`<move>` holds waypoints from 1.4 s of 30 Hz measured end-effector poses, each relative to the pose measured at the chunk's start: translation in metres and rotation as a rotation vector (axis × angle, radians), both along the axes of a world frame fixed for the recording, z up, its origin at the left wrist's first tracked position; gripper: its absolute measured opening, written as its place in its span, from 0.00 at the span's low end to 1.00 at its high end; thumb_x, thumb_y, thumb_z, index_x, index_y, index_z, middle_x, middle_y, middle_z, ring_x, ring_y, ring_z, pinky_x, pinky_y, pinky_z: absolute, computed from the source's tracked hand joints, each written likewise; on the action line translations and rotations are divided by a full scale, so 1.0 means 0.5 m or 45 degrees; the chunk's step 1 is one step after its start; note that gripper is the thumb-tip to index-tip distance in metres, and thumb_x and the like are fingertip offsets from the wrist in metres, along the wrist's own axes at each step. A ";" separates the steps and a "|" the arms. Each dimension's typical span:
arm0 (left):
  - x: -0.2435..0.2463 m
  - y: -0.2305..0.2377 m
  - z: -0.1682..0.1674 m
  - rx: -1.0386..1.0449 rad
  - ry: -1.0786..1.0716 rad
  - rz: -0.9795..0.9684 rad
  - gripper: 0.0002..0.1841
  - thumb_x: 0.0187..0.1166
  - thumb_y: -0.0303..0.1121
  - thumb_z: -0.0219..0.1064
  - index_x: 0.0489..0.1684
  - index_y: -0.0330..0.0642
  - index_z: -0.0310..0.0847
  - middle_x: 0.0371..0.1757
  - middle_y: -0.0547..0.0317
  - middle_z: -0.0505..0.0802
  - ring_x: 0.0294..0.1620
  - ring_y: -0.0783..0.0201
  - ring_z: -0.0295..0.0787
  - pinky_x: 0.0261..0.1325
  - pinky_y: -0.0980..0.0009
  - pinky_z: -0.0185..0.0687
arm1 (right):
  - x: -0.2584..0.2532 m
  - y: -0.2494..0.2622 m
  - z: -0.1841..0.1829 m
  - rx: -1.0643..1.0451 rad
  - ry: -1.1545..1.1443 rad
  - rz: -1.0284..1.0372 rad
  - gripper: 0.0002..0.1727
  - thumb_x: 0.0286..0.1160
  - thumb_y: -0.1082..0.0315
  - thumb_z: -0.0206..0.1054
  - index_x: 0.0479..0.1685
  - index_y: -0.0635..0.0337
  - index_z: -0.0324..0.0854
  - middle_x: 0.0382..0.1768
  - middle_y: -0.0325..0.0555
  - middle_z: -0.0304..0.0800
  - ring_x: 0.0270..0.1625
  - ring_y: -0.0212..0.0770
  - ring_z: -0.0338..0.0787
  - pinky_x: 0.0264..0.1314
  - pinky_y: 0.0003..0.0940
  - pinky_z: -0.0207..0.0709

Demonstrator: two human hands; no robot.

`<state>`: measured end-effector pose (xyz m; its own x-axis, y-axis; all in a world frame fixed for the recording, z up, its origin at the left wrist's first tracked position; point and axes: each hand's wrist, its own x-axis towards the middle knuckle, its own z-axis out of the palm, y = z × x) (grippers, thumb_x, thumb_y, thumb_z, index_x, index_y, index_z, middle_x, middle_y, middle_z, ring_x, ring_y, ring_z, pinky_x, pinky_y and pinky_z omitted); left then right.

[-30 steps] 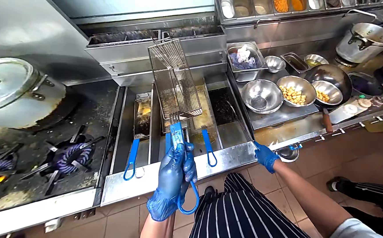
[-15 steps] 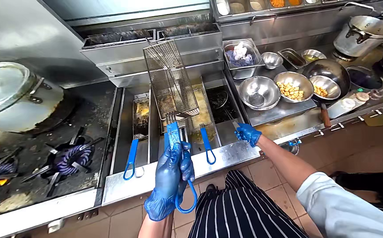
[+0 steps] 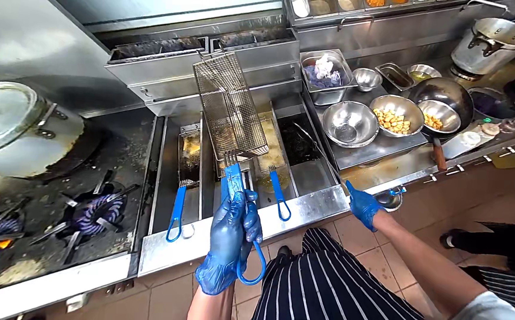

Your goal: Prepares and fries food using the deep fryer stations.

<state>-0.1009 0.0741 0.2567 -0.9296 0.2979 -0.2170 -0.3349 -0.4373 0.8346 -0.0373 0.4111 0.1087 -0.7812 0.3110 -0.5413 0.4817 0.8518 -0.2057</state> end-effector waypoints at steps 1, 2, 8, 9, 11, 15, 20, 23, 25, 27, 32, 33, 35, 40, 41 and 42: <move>0.000 0.000 0.001 -0.003 -0.004 0.004 0.22 0.96 0.41 0.36 0.50 0.37 0.75 0.12 0.64 0.70 0.04 0.72 0.67 0.08 0.76 0.74 | -0.004 -0.020 0.001 -0.113 -0.059 -0.043 0.42 0.79 0.67 0.60 0.96 0.49 0.47 0.52 0.63 0.91 0.52 0.62 0.93 0.55 0.64 0.84; 0.000 0.000 0.002 -0.004 -0.010 0.007 0.22 0.97 0.41 0.36 0.51 0.37 0.75 0.12 0.64 0.69 0.04 0.72 0.68 0.08 0.76 0.74 | -0.013 -0.038 -0.003 -0.301 -0.086 -0.128 0.38 0.82 0.67 0.57 0.94 0.51 0.51 0.53 0.61 0.91 0.49 0.57 0.93 0.53 0.58 0.86; 0.002 0.009 0.002 -0.029 0.004 0.013 0.21 0.96 0.41 0.36 0.51 0.39 0.75 0.10 0.66 0.68 0.04 0.73 0.66 0.07 0.76 0.73 | -0.174 -0.112 -0.020 -1.442 0.184 -0.910 0.15 0.88 0.71 0.53 0.67 0.66 0.71 0.35 0.46 0.85 0.24 0.32 0.82 0.28 0.27 0.79; 0.004 0.009 0.004 -0.030 0.010 0.004 0.21 0.96 0.41 0.36 0.51 0.39 0.75 0.11 0.66 0.68 0.04 0.73 0.66 0.07 0.77 0.73 | -0.210 -0.106 -0.033 -1.503 0.206 -0.929 0.14 0.87 0.72 0.53 0.66 0.65 0.70 0.34 0.45 0.84 0.22 0.32 0.80 0.24 0.25 0.77; 0.007 0.012 0.007 -0.025 0.018 -0.002 0.21 0.96 0.41 0.36 0.51 0.39 0.75 0.10 0.66 0.69 0.04 0.73 0.67 0.07 0.77 0.74 | -0.258 -0.079 -0.068 -1.544 0.232 -0.852 0.15 0.85 0.74 0.55 0.68 0.63 0.69 0.33 0.44 0.82 0.21 0.31 0.78 0.23 0.25 0.75; 0.013 0.020 0.005 -0.040 0.028 0.000 0.22 0.96 0.40 0.36 0.49 0.38 0.76 0.11 0.65 0.70 0.04 0.72 0.68 0.07 0.76 0.74 | -0.256 -0.017 -0.097 -1.452 0.277 -0.582 0.22 0.85 0.73 0.57 0.76 0.60 0.67 0.34 0.44 0.84 0.23 0.32 0.81 0.26 0.26 0.79; 0.009 0.044 -0.006 -0.028 -0.004 0.009 0.21 0.96 0.39 0.37 0.49 0.37 0.75 0.11 0.64 0.70 0.04 0.72 0.68 0.07 0.75 0.75 | -0.185 0.041 -0.057 -1.319 0.313 -0.404 0.31 0.86 0.72 0.58 0.89 0.51 0.61 0.35 0.47 0.84 0.22 0.36 0.81 0.26 0.31 0.79; 0.003 0.066 -0.013 -0.025 -0.013 0.010 0.21 0.96 0.39 0.36 0.50 0.36 0.75 0.12 0.64 0.70 0.05 0.73 0.68 0.08 0.76 0.74 | -0.159 0.061 0.006 -1.348 0.391 -0.383 0.35 0.88 0.71 0.57 0.94 0.51 0.53 0.35 0.46 0.85 0.20 0.34 0.79 0.24 0.29 0.79; 0.000 0.082 -0.017 -0.013 -0.037 0.005 0.21 0.97 0.38 0.36 0.51 0.36 0.74 0.12 0.64 0.69 0.05 0.73 0.67 0.08 0.76 0.74 | -0.148 0.070 0.071 -1.451 0.450 -0.404 0.33 0.88 0.71 0.57 0.93 0.51 0.56 0.36 0.45 0.86 0.21 0.33 0.79 0.23 0.28 0.78; -0.003 0.102 -0.021 0.003 -0.056 0.000 0.21 0.97 0.38 0.36 0.50 0.35 0.73 0.12 0.65 0.70 0.05 0.73 0.68 0.08 0.76 0.75 | -0.139 0.084 0.150 -1.626 0.502 -0.445 0.29 0.89 0.71 0.55 0.89 0.52 0.60 0.37 0.43 0.85 0.22 0.31 0.79 0.23 0.25 0.76; -0.021 0.167 -0.051 0.029 -0.104 -0.060 0.20 0.97 0.38 0.36 0.50 0.35 0.73 0.11 0.64 0.70 0.05 0.71 0.69 0.08 0.74 0.75 | -0.138 0.162 0.337 -1.629 0.706 -0.468 0.25 0.95 0.64 0.48 0.88 0.49 0.64 0.39 0.43 0.88 0.24 0.30 0.83 0.23 0.23 0.78; -0.025 0.183 -0.063 0.051 -0.121 -0.070 0.20 0.97 0.38 0.35 0.51 0.35 0.72 0.11 0.64 0.70 0.05 0.71 0.69 0.09 0.74 0.75 | -0.140 0.177 0.360 -1.521 0.775 -0.434 0.25 0.95 0.63 0.47 0.89 0.49 0.63 0.39 0.44 0.88 0.24 0.32 0.83 0.23 0.25 0.79; -0.033 0.214 -0.093 0.083 -0.160 -0.088 0.20 0.97 0.38 0.35 0.53 0.35 0.71 0.11 0.64 0.71 0.05 0.70 0.70 0.09 0.73 0.77 | -0.137 0.192 0.385 -1.201 0.894 -0.377 0.27 0.96 0.63 0.46 0.92 0.46 0.61 0.39 0.46 0.89 0.23 0.36 0.83 0.24 0.29 0.80; -0.060 0.298 -0.182 0.107 -0.233 -0.099 0.19 0.97 0.36 0.36 0.56 0.32 0.71 0.13 0.61 0.72 0.07 0.68 0.72 0.11 0.71 0.78 | -0.096 0.217 0.232 -0.261 0.871 -0.276 0.32 0.93 0.58 0.48 0.96 0.33 0.50 0.34 0.48 0.87 0.22 0.48 0.82 0.24 0.51 0.79; -0.069 0.316 -0.197 0.092 -0.238 -0.105 0.19 0.97 0.36 0.37 0.56 0.32 0.71 0.12 0.61 0.72 0.07 0.67 0.72 0.11 0.71 0.78 | -0.100 0.227 0.211 -0.110 0.784 -0.249 0.32 0.93 0.58 0.49 0.96 0.36 0.51 0.35 0.54 0.89 0.29 0.54 0.87 0.32 0.58 0.82; -0.078 0.333 -0.212 0.067 -0.244 -0.118 0.19 0.97 0.37 0.37 0.55 0.32 0.71 0.13 0.61 0.72 0.08 0.67 0.72 0.12 0.70 0.78 | -0.112 0.237 0.200 0.003 0.710 -0.221 0.32 0.92 0.59 0.50 0.95 0.38 0.54 0.39 0.59 0.92 0.36 0.60 0.91 0.40 0.64 0.84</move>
